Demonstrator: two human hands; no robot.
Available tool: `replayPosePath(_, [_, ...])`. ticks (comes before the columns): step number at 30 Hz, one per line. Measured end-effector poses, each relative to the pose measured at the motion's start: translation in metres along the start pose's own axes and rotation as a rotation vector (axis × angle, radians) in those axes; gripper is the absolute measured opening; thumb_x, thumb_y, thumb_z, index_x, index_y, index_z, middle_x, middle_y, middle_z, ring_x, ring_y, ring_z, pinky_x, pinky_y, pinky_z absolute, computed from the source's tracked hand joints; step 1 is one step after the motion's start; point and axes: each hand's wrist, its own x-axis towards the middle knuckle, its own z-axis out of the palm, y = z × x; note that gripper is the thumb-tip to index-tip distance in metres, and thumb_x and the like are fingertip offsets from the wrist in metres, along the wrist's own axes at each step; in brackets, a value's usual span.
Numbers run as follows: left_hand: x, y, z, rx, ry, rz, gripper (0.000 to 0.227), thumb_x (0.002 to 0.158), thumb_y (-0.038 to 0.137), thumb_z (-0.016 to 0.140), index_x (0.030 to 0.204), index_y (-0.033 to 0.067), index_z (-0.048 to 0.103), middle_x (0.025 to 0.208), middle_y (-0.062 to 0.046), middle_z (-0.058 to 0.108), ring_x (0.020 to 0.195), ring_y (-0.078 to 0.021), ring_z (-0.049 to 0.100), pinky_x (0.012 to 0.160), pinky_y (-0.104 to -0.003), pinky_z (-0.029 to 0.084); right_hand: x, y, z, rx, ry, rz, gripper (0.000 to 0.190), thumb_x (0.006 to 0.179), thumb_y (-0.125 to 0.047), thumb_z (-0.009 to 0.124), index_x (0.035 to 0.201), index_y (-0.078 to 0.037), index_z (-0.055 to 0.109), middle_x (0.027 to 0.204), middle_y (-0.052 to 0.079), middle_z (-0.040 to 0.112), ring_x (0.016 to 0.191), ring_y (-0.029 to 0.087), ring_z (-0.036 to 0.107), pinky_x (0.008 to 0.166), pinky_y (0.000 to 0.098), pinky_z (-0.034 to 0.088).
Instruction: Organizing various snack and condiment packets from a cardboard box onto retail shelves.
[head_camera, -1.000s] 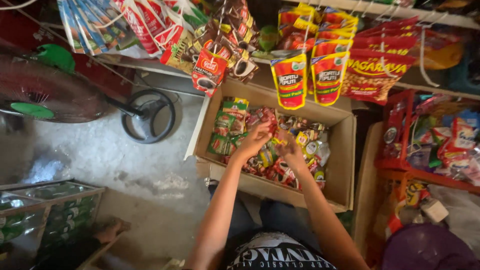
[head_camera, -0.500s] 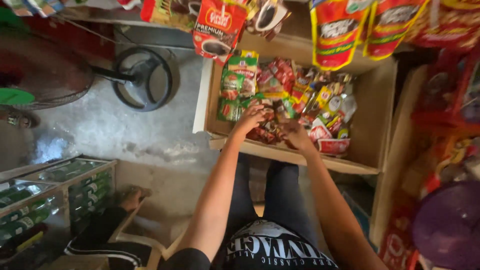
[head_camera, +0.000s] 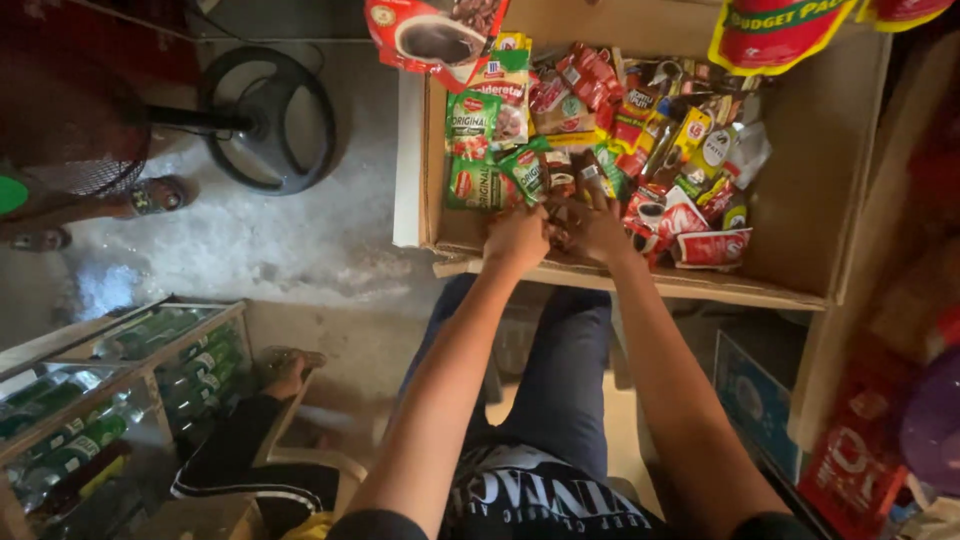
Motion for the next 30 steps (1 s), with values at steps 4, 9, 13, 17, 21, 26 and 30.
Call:
replayPosePath(4, [0.005, -0.001, -0.002, 0.031, -0.066, -0.007, 0.029, 0.091, 0.032, 0.063, 0.114, 0.0141, 0.069, 0.113, -0.018, 0.070, 0.101, -0.0410, 0.069, 0.086, -0.053, 0.055, 0.041, 0.002, 0.027, -0.124, -0.164, -0.004, 0.051, 0.084, -0.040, 0.071, 0.134, -0.033, 0.064, 0.155, 0.001, 0.050, 0.155, 0.041, 0.019, 0.116, 0.0656, 0.022])
replayPosePath(9, [0.000, -0.007, 0.002, -0.050, 0.008, -0.009, 0.036, 0.088, 0.029, 0.066, 0.120, 0.0125, 0.066, 0.111, -0.019, 0.071, 0.100, -0.0409, 0.069, 0.086, -0.053, 0.056, 0.070, 0.042, 0.094, -0.050, -0.112, -0.072, 0.060, 0.058, -0.026, 0.083, 0.117, -0.022, 0.072, 0.152, 0.024, 0.036, 0.148, 0.054, 0.020, 0.119, 0.0668, 0.022])
replayPosePath(13, [0.001, -0.011, 0.006, -0.095, 0.069, -0.004, 0.035, 0.090, 0.026, 0.064, 0.123, 0.0140, 0.064, 0.111, -0.020, 0.071, 0.097, -0.0421, 0.070, 0.084, -0.054, 0.056, 0.046, 0.063, 0.072, -0.079, 0.070, -0.330, 0.025, 0.083, -0.020, 0.076, 0.108, -0.017, 0.072, 0.142, 0.009, 0.060, 0.146, 0.042, 0.041, 0.122, 0.0541, 0.038])
replayPosePath(17, [0.025, -0.038, 0.042, -0.221, 0.249, 0.076, 0.034, 0.094, 0.029, 0.065, 0.124, 0.0123, 0.063, 0.110, -0.019, 0.071, 0.095, -0.0401, 0.070, 0.081, -0.051, 0.056, -0.010, 0.007, -0.026, 1.154, 0.068, 0.336, 0.027, 0.099, -0.009, 0.055, 0.124, -0.006, 0.064, 0.128, 0.010, 0.065, 0.121, 0.021, 0.058, 0.093, 0.0312, 0.049])
replayPosePath(21, [0.041, -0.029, 0.048, -0.806, 0.224, 0.071, 0.036, 0.104, 0.039, 0.067, 0.122, 0.0086, 0.066, 0.103, -0.009, 0.070, 0.093, -0.0231, 0.069, 0.079, -0.039, 0.057, -0.064, -0.012, -0.096, 1.828, 0.187, 0.359, 0.025, 0.098, -0.011, 0.058, 0.120, -0.004, 0.065, 0.126, 0.009, 0.071, 0.111, 0.023, 0.069, 0.100, 0.0359, 0.055])
replayPosePath(26, [0.002, 0.085, -0.015, -1.304, -0.042, 0.041, 0.041, 0.096, 0.039, 0.072, 0.127, 0.0134, 0.067, 0.105, 0.005, 0.070, 0.092, -0.0070, 0.063, 0.077, -0.028, 0.053, -0.103, -0.012, -0.153, 1.844, 0.158, 0.371, 0.024, 0.101, -0.016, 0.058, 0.120, -0.004, 0.064, 0.118, 0.009, 0.074, 0.103, 0.022, 0.069, 0.092, 0.0375, 0.054])
replayPosePath(30, [-0.016, 0.135, -0.031, -1.160, 0.117, 0.238, 0.036, 0.095, 0.028, 0.077, 0.122, 0.0041, 0.073, 0.101, -0.003, 0.074, 0.086, -0.0111, 0.063, 0.076, -0.028, 0.050, -0.113, 0.020, -0.161, 1.458, 0.291, 0.329, 0.027, 0.102, -0.024, 0.063, 0.118, -0.003, 0.067, 0.111, 0.007, 0.073, 0.097, 0.017, 0.070, 0.084, 0.0341, 0.056])
